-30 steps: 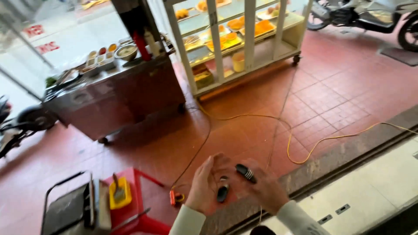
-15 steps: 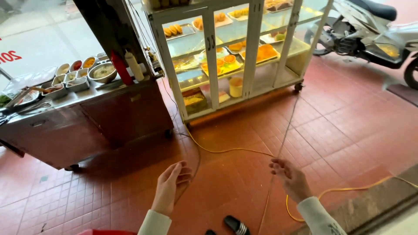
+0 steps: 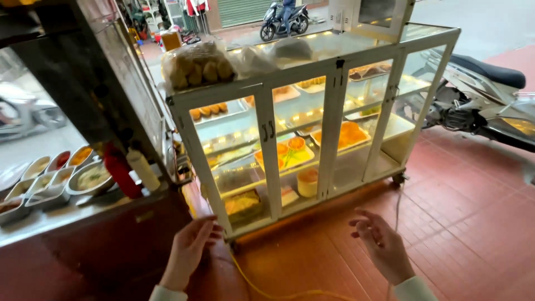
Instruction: Shredding ingredients with scissors and then assembling a sandwich with meat, vegetables, and sauce at a food stall.
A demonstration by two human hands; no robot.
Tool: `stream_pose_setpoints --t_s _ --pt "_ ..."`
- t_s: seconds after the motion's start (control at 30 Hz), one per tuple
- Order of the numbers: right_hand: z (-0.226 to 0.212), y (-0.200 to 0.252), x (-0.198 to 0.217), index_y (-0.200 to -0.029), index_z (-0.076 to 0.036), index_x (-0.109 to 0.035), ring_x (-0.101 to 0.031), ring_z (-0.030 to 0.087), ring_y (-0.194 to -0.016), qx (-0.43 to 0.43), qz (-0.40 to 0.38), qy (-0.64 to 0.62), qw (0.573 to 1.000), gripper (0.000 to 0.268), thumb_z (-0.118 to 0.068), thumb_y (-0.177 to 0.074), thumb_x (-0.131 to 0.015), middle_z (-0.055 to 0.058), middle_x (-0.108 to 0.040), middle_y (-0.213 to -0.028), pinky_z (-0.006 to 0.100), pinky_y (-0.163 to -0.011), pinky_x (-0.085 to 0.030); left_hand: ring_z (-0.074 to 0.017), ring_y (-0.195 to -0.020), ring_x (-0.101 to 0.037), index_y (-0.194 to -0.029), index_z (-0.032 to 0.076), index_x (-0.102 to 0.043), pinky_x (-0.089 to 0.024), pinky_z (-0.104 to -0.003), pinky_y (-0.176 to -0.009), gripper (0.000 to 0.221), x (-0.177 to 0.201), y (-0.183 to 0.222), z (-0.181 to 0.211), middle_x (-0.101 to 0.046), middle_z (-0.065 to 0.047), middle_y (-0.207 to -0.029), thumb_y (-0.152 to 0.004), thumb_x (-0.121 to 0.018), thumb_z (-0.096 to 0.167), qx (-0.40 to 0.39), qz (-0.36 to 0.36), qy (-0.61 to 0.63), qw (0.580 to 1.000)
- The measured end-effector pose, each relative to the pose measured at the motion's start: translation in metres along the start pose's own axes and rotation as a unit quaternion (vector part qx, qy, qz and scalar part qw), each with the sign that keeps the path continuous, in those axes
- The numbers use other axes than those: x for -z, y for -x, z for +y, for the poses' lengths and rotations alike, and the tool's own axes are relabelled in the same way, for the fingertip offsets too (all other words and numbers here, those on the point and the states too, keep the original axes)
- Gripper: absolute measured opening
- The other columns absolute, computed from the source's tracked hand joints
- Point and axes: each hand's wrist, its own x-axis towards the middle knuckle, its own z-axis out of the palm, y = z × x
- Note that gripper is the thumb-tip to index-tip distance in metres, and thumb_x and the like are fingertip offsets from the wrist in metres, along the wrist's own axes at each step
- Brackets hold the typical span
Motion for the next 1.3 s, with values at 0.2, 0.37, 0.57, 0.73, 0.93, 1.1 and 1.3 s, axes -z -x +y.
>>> stream_pose_setpoints --t_s 0.2,0.37,0.57,0.73,0.93,1.1,1.3 --pt "0.007 -0.172 -0.063 -0.147 -0.008 -0.074 -0.089 0.024 -0.09 0.042 0.071 -0.067 0.994 0.044 -0.024 -0.107 -0.067 0.013 -0.094 -0.111 0.036 -0.091 -0.068 -0.024 -0.124 -0.08 -0.151 0.011 -0.075 -0.069 -0.042 -0.104 0.051 -0.033 -0.247 0.081 -0.084 -0.009 -0.135 -0.108 -0.065 0.037 -0.088 0.001 -0.217 0.972" --pt "-0.027 -0.322 -0.117 -0.147 -0.009 -0.074 -0.095 0.022 -0.091 0.086 -0.015 -0.08 0.993 0.044 -0.017 -0.104 -0.071 0.011 -0.098 -0.115 0.034 -0.086 -0.076 -0.0342 -0.125 -0.074 -0.14 0.009 -0.078 -0.055 -0.046 -0.114 0.05 -0.007 -0.436 0.106 -0.08 -0.015 -0.135 -0.1 -0.084 0.039 -0.381 0.152 -0.377 0.831" --pt "-0.074 -0.491 -0.201 -0.147 -0.012 -0.072 -0.09 0.015 -0.096 0.274 -0.137 -0.048 0.951 0.04 -0.025 -0.111 -0.061 0.005 -0.092 -0.111 0.032 -0.09 -0.071 -0.0394 -0.112 -0.072 -0.124 0.009 -0.082 -0.054 -0.051 -0.101 0.05 0.034 -0.519 0.096 -0.079 -0.013 -0.114 -0.104 -0.076 0.054 -0.299 0.37 -0.485 0.734" --pt "-0.149 -0.596 -0.286 -0.125 -0.015 -0.084 -0.09 0.011 -0.096 0.398 -0.209 -0.015 0.893 0.023 -0.024 -0.108 -0.071 -0.001 -0.095 -0.101 0.028 -0.091 -0.068 -0.0414 -0.085 -0.067 -0.082 0.016 -0.058 -0.048 -0.058 -0.074 0.059 0.012 -0.553 0.081 -0.066 -0.012 -0.084 -0.098 -0.079 0.069 -0.314 0.354 -0.542 0.695" --pt "-0.192 -0.649 -0.41 -0.128 -0.025 -0.084 -0.08 0.027 -0.11 0.598 -0.184 -0.044 0.779 0.021 -0.024 -0.109 -0.077 -0.007 -0.085 -0.112 0.044 -0.098 -0.057 -0.0454 -0.092 -0.082 -0.098 0.019 -0.069 -0.063 -0.06 -0.084 0.056 0.007 -0.556 0.11 -0.079 -0.011 -0.081 -0.111 -0.051 0.07 -0.101 0.337 -0.573 0.74" --pt "-0.192 -0.632 -0.442 -0.128 -0.026 -0.079 -0.069 0.02 -0.112 0.69 -0.076 0.016 0.72 0.031 -0.046 -0.105 -0.079 -0.007 -0.077 -0.112 0.041 -0.106 -0.046 -0.0474 -0.094 -0.084 -0.11 0.02 -0.075 -0.061 -0.062 -0.089 0.073 -0.025 -0.543 0.155 -0.084 -0.012 -0.085 -0.103 -0.04 0.084 0.044 0.35 -0.626 0.696" --pt "-0.193 -0.627 -0.443 -0.126 -0.025 -0.078 -0.065 0.02 -0.113 0.702 -0.053 0.025 0.709 0.036 -0.051 -0.102 -0.081 -0.006 -0.074 -0.113 0.042 -0.107 -0.042 -0.0522 -0.098 -0.082 -0.109 0.016 -0.075 -0.063 -0.064 -0.086 0.056 -0.027 -0.561 0.142 -0.082 -0.018 -0.091 -0.107 -0.051 0.067 0.008 0.311 -0.599 0.738"
